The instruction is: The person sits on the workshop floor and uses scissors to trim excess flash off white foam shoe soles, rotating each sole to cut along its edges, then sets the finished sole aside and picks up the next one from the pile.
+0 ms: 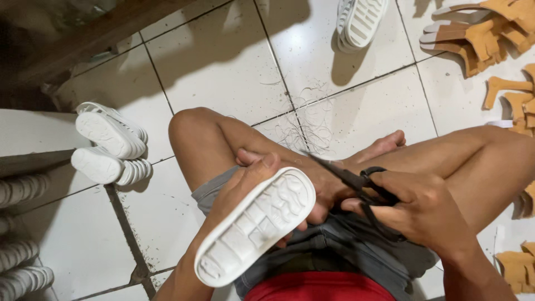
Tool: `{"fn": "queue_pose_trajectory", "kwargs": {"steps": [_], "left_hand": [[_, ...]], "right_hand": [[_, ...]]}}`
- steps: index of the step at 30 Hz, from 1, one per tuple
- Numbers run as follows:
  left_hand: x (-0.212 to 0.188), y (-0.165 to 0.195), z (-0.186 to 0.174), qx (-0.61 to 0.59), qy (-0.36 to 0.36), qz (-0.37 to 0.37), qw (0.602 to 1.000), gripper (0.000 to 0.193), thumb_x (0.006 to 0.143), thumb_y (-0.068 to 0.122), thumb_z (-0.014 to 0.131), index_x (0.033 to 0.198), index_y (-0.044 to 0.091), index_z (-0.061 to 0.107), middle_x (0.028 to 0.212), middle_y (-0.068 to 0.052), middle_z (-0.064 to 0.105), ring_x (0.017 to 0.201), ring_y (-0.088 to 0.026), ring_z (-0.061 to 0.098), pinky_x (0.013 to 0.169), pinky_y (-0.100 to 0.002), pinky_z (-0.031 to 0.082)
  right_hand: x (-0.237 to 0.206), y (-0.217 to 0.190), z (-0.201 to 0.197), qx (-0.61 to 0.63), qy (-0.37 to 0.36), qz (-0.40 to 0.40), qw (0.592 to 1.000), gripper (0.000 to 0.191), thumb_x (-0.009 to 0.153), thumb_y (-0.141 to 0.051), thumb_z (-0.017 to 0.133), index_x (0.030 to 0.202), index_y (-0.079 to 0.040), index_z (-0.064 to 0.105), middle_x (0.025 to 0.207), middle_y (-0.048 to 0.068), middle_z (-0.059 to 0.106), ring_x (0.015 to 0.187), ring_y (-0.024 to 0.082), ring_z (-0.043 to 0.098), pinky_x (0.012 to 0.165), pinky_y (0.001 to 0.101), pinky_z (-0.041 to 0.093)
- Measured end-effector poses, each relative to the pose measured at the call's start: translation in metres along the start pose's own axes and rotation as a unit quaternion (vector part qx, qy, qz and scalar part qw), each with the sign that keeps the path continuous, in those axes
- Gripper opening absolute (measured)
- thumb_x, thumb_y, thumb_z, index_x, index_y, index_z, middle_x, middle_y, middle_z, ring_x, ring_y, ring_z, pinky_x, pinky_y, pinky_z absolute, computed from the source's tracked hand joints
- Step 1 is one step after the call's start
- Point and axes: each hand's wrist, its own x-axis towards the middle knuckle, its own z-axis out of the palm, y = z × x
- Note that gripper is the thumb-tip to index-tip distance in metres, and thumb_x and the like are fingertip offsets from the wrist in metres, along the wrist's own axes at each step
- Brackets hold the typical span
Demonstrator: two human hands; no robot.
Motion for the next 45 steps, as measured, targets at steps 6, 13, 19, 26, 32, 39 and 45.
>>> {"fn": "queue_pose_trajectory", "kwargs": {"steps": [6, 13, 19, 26, 32, 39, 45], "left_hand": [[0.028, -0.02, 0.023, -0.132, -0.158, 0.025, 0.978, 0.054, 0.1, 0.033, 0.061, 0.134, -0.007, 0.05, 0.112, -0.022, 0.065, 0.095, -0.025, 0.065, 0.081, -0.037, 0.053], [0.0, -0.044, 0.035, 0.137, -0.068, 0.329, 0.932, 0.086, 0.091, 0.01, 0.079, 0.16, -0.001, 0.029, 0.146, -0.021, 0.055, 0.132, -0.028, 0.058, 0.114, -0.044, 0.047], [0.012, -0.016, 0.023, -0.234, -0.06, 0.302, 0.922, 0.077, 0.09, 0.028, 0.078, 0.15, -0.006, 0.043, 0.14, -0.018, 0.058, 0.14, -0.035, 0.057, 0.104, -0.053, 0.052], [0.01, -0.009, 0.008, -0.216, -0.041, 0.337, 0.915, 0.08, 0.092, 0.033, 0.075, 0.152, -0.008, 0.041, 0.142, -0.021, 0.056, 0.141, -0.039, 0.053, 0.103, -0.053, 0.048], [-0.013, -0.015, 0.026, 0.09, 0.043, 0.471, 0.877, 0.087, 0.092, 0.013, 0.079, 0.161, -0.002, 0.028, 0.154, -0.023, 0.053, 0.147, -0.034, 0.051, 0.125, -0.05, 0.046], [-0.044, -0.028, 0.03, 0.239, 0.039, 0.396, 0.886, 0.097, 0.09, 0.015, 0.083, 0.163, -0.005, 0.023, 0.162, -0.024, 0.047, 0.152, -0.031, 0.05, 0.126, -0.045, 0.044], [-0.039, -0.025, 0.026, 0.279, 0.025, 0.42, 0.863, 0.097, 0.092, 0.013, 0.085, 0.164, -0.009, 0.025, 0.162, -0.025, 0.051, 0.153, -0.032, 0.05, 0.134, -0.043, 0.032]], "right_hand": [[-0.006, -0.002, 0.043, 0.434, -0.02, 0.248, 0.866, 0.019, 0.076, -0.006, 0.075, 0.093, 0.002, 0.072, 0.067, 0.005, 0.068, 0.052, 0.014, 0.064, 0.047, 0.0268, 0.05], [0.009, 0.02, 0.055, 0.674, -0.019, 0.221, 0.704, 0.016, 0.091, -0.009, 0.07, 0.097, 0.004, 0.064, 0.07, 0.011, 0.065, 0.051, 0.021, 0.06, 0.046, 0.0308, 0.046], [-0.011, 0.032, 0.039, 0.48, -0.057, 0.164, 0.86, 0.036, 0.093, -0.028, 0.066, 0.106, 0.005, 0.072, 0.062, 0.006, 0.068, 0.046, 0.015, 0.065, 0.045, 0.0258, 0.05], [-0.037, 0.041, 0.028, 0.255, -0.048, 0.345, 0.902, 0.04, 0.074, -0.016, 0.087, 0.108, 0.004, 0.079, 0.068, 0.017, 0.068, 0.05, 0.022, 0.06, 0.046, 0.0376, 0.045], [-0.029, 0.0, 0.017, 0.083, 0.053, 0.009, 0.995, 0.08, 0.058, -0.033, 0.094, 0.121, 0.005, 0.063, 0.103, 0.009, 0.071, 0.089, 0.021, 0.071, 0.08, 0.0329, 0.056], [-0.013, -0.025, 0.009, 0.015, 0.069, 0.001, 0.998, 0.062, 0.056, -0.032, 0.095, 0.101, -0.001, 0.066, 0.078, 0.005, 0.066, 0.066, 0.017, 0.066, 0.059, 0.0307, 0.053], [-0.02, -0.018, 0.003, -0.058, 0.041, -0.019, 0.997, 0.055, 0.061, -0.041, 0.097, 0.093, -0.005, 0.071, 0.068, 0.0, 0.059, 0.056, 0.013, 0.059, 0.053, 0.0305, 0.048]]}}
